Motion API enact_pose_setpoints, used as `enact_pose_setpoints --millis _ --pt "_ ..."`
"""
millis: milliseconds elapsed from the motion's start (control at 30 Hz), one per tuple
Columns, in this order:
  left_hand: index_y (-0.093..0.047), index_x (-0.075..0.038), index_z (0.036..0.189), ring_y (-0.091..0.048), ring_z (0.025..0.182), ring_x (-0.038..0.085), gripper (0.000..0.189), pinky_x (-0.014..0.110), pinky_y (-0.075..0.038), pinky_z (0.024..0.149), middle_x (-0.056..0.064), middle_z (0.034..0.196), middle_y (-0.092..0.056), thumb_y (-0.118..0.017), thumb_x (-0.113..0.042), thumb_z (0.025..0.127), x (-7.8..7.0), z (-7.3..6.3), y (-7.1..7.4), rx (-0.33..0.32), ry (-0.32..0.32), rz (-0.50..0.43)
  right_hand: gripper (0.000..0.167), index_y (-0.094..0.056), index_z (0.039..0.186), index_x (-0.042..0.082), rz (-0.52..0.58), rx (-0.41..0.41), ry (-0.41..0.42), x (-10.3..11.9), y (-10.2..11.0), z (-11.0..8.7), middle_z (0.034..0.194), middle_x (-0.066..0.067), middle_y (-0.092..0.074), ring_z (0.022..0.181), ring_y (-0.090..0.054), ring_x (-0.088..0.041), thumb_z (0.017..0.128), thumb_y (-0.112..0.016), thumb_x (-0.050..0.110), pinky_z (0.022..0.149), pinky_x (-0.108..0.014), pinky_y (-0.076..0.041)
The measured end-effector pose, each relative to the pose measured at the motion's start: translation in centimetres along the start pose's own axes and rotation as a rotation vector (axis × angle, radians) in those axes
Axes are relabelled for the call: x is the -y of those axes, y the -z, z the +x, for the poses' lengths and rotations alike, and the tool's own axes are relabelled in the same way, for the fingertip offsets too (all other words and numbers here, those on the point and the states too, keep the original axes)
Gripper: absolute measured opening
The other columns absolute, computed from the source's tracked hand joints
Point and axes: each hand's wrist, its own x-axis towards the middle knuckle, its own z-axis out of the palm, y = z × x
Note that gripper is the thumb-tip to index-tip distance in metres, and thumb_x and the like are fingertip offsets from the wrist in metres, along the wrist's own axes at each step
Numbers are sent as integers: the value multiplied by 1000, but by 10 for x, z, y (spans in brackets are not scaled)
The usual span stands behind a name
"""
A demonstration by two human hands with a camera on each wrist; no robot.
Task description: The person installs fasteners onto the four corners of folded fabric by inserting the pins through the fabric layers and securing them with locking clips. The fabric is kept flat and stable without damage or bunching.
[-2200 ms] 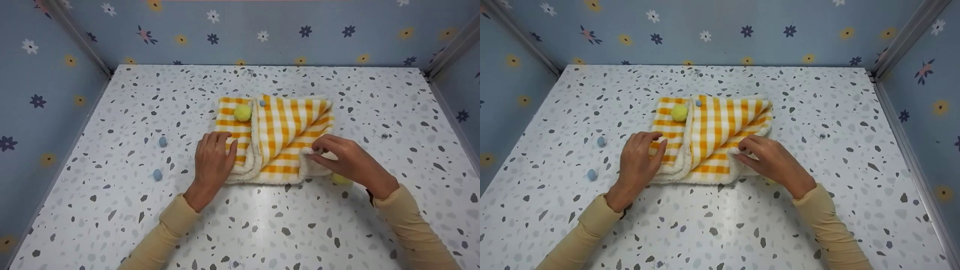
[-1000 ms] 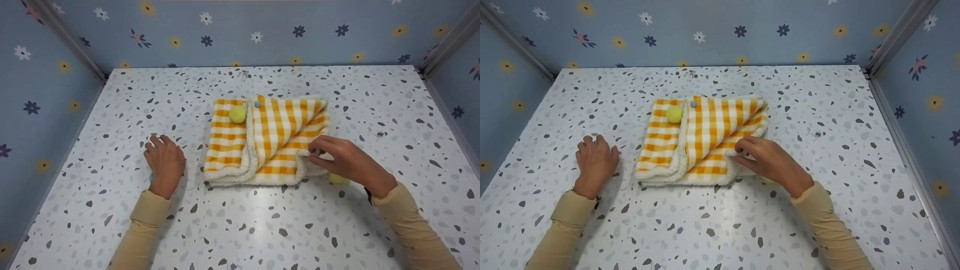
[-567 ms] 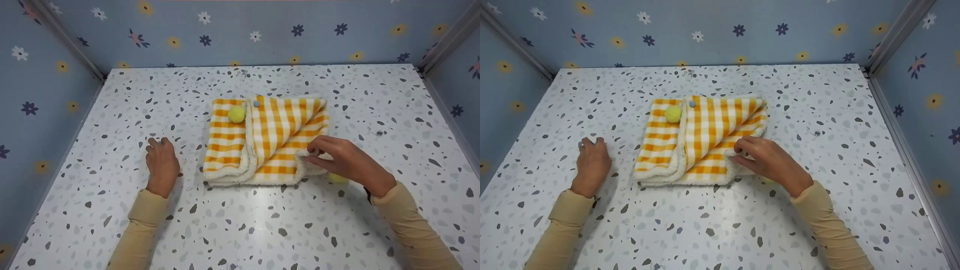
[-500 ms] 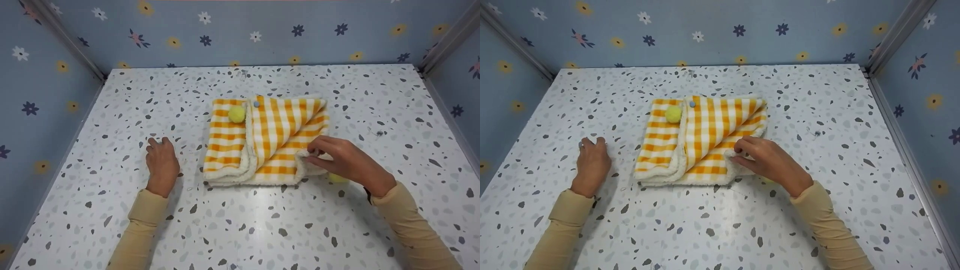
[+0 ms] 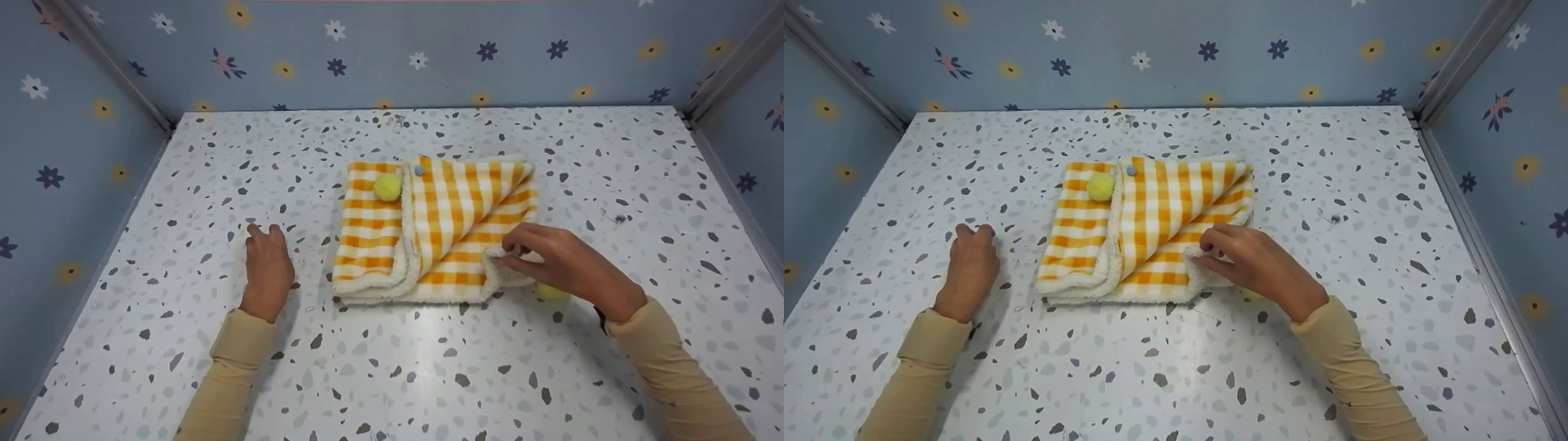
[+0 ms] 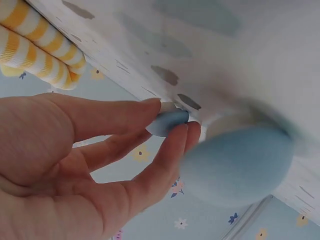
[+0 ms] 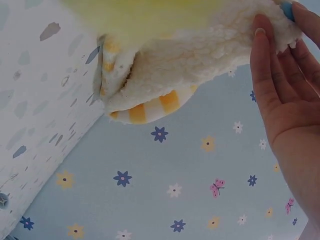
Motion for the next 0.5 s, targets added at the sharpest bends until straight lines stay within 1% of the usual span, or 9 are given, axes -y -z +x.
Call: enact_pose_setpoints --millis 100,233,300,400,500 --pt "-53 26 110 -59 96 55 18 57 -54 80 46 116 -47 -50 18 94 0 -1 0 -19 -16 -11 27 -66 97 10 5 1 -7 0 -1 -1 90 4 -66 80 -62 -7 81 -86 2 71 -15 -48" --pt "-55 25 108 -59 93 54 16 57 -51 81 41 99 -55 -50 17 95 -1 1 0 -64 -34 -18 28 -66 97 10 13 0 -8 0 -1 -2 91 5 -66 80 -62 -7 80 -86 1 73 -12 -45" --pt "-56 25 107 -60 91 54 15 57 -50 80 39 95 -58 -50 17 95 -2 2 0 -100 -47 -26 28 -66 97 10 14 -1 -6 0 0 -2 91 5 -66 80 -62 -8 80 -86 1 73 -12 -45" --pt "-58 23 101 -62 88 53 11 58 -52 77 37 91 -59 -52 16 95 -6 3 1 -149 -63 -32 28 -66 97 10 10 1 -3 0 0 -2 91 5 -66 80 -61 -7 80 -86 1 73 -11 -44" --pt "-59 21 101 -63 88 51 10 57 -55 74 35 91 -59 -55 13 97 -14 2 5 -169 -60 -32 28 -65 98 9 9 5 -6 0 0 -2 92 4 -66 81 -62 -7 80 -86 1 73 -14 -46"
